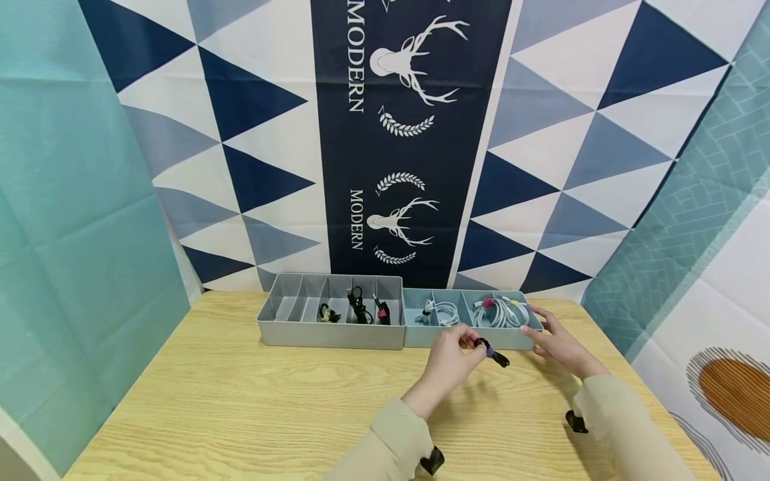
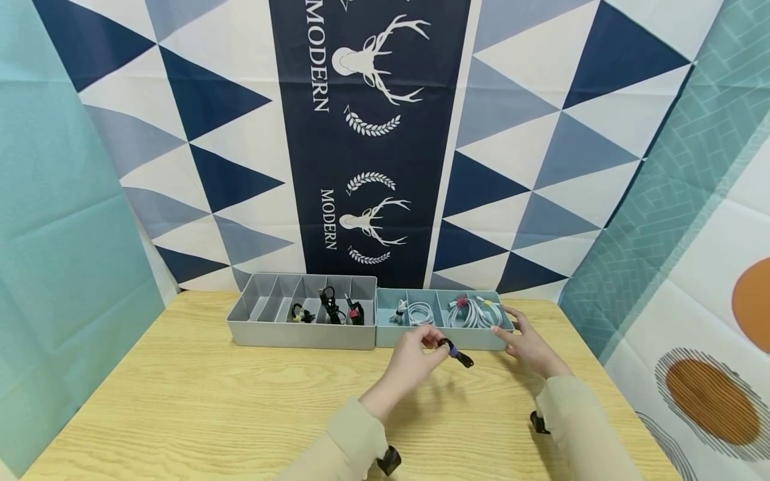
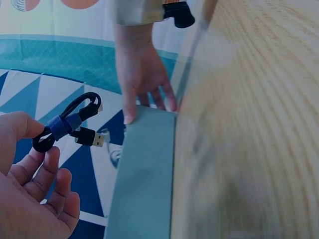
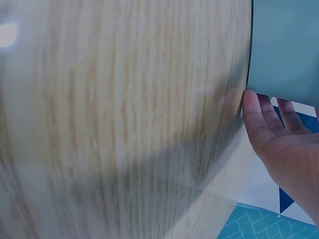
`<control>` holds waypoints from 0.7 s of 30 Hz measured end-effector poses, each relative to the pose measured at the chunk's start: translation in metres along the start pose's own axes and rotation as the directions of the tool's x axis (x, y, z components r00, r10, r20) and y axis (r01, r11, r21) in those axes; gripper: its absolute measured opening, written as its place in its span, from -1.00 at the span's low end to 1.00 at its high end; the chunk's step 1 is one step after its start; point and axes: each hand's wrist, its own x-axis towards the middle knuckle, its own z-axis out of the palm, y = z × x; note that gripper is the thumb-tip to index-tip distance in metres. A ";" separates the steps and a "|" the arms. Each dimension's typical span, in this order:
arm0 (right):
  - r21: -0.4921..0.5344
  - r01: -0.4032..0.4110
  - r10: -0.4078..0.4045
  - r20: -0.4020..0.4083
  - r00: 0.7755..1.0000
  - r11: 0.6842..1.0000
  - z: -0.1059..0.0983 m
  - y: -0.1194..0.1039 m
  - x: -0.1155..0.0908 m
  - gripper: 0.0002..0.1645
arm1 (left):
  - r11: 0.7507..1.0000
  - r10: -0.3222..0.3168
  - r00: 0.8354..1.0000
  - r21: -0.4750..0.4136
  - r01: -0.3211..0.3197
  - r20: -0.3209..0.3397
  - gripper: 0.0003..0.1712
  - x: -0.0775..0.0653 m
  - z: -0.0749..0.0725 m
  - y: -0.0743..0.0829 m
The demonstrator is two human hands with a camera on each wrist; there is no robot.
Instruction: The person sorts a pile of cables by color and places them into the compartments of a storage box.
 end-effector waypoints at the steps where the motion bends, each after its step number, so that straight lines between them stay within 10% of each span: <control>1: 0.000 0.000 0.000 -0.003 1.000 1.000 0.000 0.000 0.000 0.02 | 1.000 0.006 1.000 0.000 -0.006 -0.005 -0.92 0.000 -0.003 0.002; 21: -0.007 0.004 -0.004 0.000 1.000 1.000 -0.001 0.000 0.001 0.02 | 0.994 0.079 0.996 0.076 -0.075 -0.047 -0.94 -0.003 -0.041 0.021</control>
